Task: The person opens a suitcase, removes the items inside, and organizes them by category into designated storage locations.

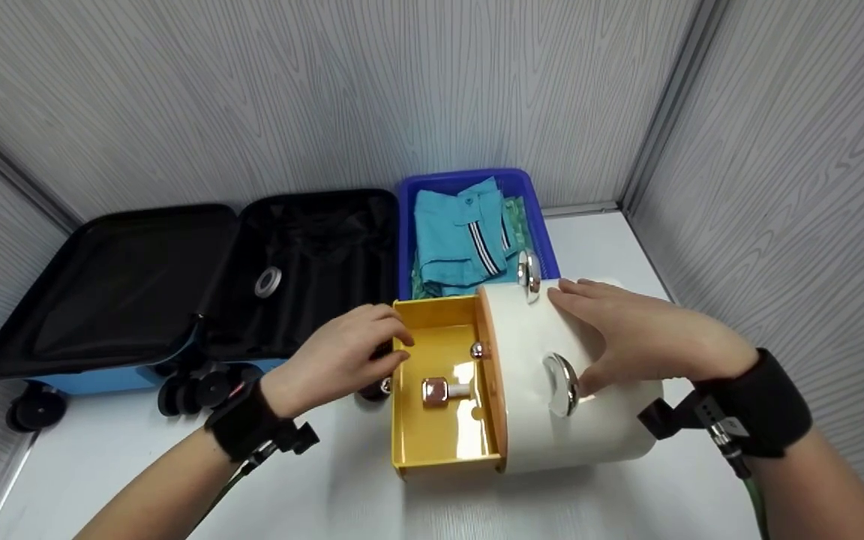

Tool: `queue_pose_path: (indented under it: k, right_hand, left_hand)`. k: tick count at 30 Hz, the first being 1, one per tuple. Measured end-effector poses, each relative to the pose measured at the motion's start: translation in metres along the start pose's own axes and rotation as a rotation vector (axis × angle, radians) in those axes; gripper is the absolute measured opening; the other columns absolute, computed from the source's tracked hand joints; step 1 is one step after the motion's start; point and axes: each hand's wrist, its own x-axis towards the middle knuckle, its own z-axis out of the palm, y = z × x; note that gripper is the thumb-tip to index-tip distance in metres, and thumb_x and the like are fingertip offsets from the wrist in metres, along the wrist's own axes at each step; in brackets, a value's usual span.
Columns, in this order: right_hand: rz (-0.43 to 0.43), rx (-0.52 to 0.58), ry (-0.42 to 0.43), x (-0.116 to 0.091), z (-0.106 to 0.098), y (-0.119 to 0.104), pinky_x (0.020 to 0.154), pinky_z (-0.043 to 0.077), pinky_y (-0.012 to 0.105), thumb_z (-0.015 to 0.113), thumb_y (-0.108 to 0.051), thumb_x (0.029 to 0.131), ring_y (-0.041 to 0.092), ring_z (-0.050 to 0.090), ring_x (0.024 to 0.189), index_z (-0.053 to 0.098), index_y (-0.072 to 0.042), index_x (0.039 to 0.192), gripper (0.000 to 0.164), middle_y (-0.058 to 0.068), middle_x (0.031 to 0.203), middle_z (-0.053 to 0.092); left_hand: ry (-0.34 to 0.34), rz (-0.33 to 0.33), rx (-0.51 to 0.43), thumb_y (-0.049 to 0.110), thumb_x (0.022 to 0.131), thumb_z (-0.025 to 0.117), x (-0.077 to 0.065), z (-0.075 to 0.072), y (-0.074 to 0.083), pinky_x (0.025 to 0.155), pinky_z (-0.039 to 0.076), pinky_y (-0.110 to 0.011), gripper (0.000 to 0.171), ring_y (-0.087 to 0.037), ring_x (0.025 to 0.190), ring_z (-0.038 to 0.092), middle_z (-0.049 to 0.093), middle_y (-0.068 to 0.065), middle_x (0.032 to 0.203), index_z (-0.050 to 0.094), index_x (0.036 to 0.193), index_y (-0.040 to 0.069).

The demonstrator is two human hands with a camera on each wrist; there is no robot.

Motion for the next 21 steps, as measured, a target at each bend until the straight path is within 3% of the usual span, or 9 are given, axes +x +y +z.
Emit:
queue_pose_path:
  k: [2, 4, 8, 11, 15, 21]
  right_hand:
    - [0.008, 0.007, 0.002, -0.001, -0.001, -0.001, 0.115, 0.024, 0.066, 0.087, -0.020, 0.069, 0.042, 0.022, 0.151, 0.030, -0.011, 0.162, 0.110, 0.014, 0.166, 0.027]
    - [0.017, 0.013, 0.002, -0.001, -0.002, -0.001, 0.115, 0.024, 0.067, 0.087, -0.020, 0.068, 0.041, 0.021, 0.152, 0.030, -0.014, 0.163, 0.111, 0.013, 0.167, 0.026]
    - [0.021, 0.020, 0.006, -0.003, -0.004, -0.001, 0.115, 0.023, 0.068, 0.087, -0.019, 0.066, 0.040, 0.020, 0.152, 0.029, -0.015, 0.163, 0.113, 0.013, 0.167, 0.025]
    - [0.022, 0.017, 0.006, -0.003, -0.005, -0.001, 0.115, 0.023, 0.067, 0.086, -0.018, 0.067, 0.040, 0.020, 0.152, 0.029, -0.014, 0.163, 0.112, 0.013, 0.167, 0.025]
    - [0.012, 0.009, 0.000, -0.001, -0.003, -0.001, 0.115, 0.025, 0.065, 0.084, -0.016, 0.069, 0.040, 0.022, 0.151, 0.030, -0.013, 0.162, 0.108, 0.013, 0.167, 0.026]
    - [-0.022, -0.038, 0.002, 0.000, -0.002, -0.001, 0.115, 0.027, 0.064, 0.084, -0.015, 0.070, 0.043, 0.027, 0.149, 0.034, -0.006, 0.160, 0.103, 0.017, 0.164, 0.030]
  left_hand:
    - [0.071, -0.040, -0.094, 0.020, 0.098, 0.068, -0.015, 0.005, -0.011, 0.086, 0.051, -0.030, 0.009, -0.016, 0.095, 0.060, 0.066, 0.001, 0.104, 0.073, 0.104, 0.015]
    - [0.101, -0.092, -0.198, 0.018, 0.097, 0.069, -0.029, 0.013, -0.019, 0.084, 0.051, -0.030, 0.006, -0.015, 0.093, 0.059, 0.065, 0.002, 0.102, 0.072, 0.102, 0.015]
    - [0.078, -0.220, -0.414, 0.024, 0.097, 0.073, -0.050, 0.035, -0.027, 0.086, 0.053, -0.031, 0.019, -0.016, 0.097, 0.063, 0.065, 0.002, 0.109, 0.070, 0.113, 0.013]
    - [0.064, -0.288, -0.540, 0.028, 0.096, 0.075, -0.058, 0.052, -0.028, 0.086, 0.056, -0.035, 0.031, -0.015, 0.098, 0.065, 0.065, 0.000, 0.114, 0.068, 0.123, 0.013]
    - [0.095, -0.316, -0.619, 0.028, 0.097, 0.074, -0.061, 0.068, -0.027, 0.085, 0.058, -0.033, 0.026, -0.007, 0.095, 0.064, 0.066, 0.005, 0.112, 0.070, 0.121, 0.018]
    - [0.144, -0.320, -0.654, 0.024, 0.097, 0.073, -0.059, 0.077, -0.025, 0.084, 0.057, -0.028, 0.017, -0.006, 0.094, 0.064, 0.066, 0.008, 0.107, 0.072, 0.113, 0.018]
